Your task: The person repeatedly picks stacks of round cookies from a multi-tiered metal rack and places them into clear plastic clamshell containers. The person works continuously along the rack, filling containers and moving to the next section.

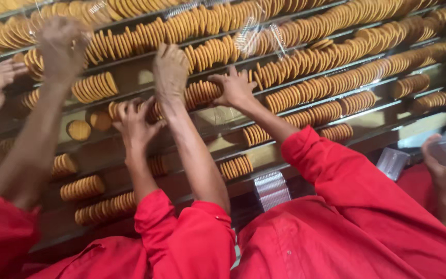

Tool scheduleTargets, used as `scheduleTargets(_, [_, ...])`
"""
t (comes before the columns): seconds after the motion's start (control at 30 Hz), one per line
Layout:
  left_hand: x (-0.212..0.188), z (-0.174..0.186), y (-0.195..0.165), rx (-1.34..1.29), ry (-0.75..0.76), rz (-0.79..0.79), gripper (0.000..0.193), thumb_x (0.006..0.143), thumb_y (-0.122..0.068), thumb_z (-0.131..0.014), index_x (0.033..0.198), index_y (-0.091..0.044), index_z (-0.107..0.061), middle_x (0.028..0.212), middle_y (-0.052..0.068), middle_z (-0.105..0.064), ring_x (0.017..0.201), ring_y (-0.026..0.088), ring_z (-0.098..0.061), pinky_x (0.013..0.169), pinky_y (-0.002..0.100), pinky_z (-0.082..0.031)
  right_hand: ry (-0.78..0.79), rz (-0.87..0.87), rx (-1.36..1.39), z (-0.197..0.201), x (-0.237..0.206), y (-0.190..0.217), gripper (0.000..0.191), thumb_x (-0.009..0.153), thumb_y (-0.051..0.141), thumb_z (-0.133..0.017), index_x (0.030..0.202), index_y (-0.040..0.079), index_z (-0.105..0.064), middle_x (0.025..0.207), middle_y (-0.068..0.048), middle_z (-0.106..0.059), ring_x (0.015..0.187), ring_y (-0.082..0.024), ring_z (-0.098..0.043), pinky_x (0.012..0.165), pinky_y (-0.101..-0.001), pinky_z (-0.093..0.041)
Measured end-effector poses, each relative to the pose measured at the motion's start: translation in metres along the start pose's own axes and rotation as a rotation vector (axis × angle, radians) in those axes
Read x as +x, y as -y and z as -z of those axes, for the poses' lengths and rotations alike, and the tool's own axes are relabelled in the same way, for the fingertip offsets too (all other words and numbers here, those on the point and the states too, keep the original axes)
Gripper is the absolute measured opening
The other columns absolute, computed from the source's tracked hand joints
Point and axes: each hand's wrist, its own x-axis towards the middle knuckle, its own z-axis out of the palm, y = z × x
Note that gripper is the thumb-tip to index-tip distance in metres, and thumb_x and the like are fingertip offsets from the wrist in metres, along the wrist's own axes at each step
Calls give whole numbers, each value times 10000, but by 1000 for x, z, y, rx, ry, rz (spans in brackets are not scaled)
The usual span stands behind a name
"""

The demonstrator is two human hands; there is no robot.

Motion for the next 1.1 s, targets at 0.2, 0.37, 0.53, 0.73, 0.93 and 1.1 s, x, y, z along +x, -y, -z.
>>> scheduleTargets(0.2, [-65,-13,-80,17,-147,-76,364,868,-221,-816,1194,-80,-733,1230,158,-687,1138,320,-642,981,499,-470,-407,217,29,-14,-54,-1,788,623,428,-934,1349,428,-627,1438,-128,-434,1369,-447,-364,964,-728,-392])
scheduleTargets(0.37, [-128,-6,-31,-618,-338,523,257,1012,-118,-697,1250,-21,-693,1248,123,-652,1160,238,-668,1017,360,-542,-455,228,10,-46,-106,-14,746,685,447,-899,1371,439,-607,1420,-135,-430,1368,-466,-345,975,-684,-393])
scheduleTargets(0.53, [-152,14,-53,-285,-404,569,296,993,-182,-734,1275,-103,-691,1318,91,-652,1241,259,-584,1103,420,-464,-431,185,-75,-72,-104,-12,849,772,530,-816,1527,443,-437,1544,-237,-333,1424,-499,-262,971,-733,-363])
scheduleTargets(0.73, [-171,-3,-238,-134,-23,512,701,785,-462,-856,1444,-374,-633,1598,29,-491,1503,323,-365,1254,554,-297,-393,272,-85,-91,-91,-29,856,807,607,-767,1542,470,-350,1572,-213,-305,1464,-507,-226,1049,-769,-288])
scheduleTargets(0.93, [-26,-65,-123,544,156,38,615,809,-351,-784,1401,-383,-622,1563,-61,-488,1469,213,-390,1250,448,-300,-445,367,-138,-105,-78,-17,1069,800,762,-613,1646,242,-216,1684,-193,-204,1550,-464,-180,1151,-807,-178])
scheduleTargets(1.1, [4,-93,-100,814,367,-213,564,829,-259,-724,1366,-391,-612,1534,-136,-486,1440,122,-410,1246,360,-302,-279,366,-99,-99,-67,-5,916,798,745,-651,1504,214,-411,1565,-234,-298,1443,-468,-235,1047,-791,-155])
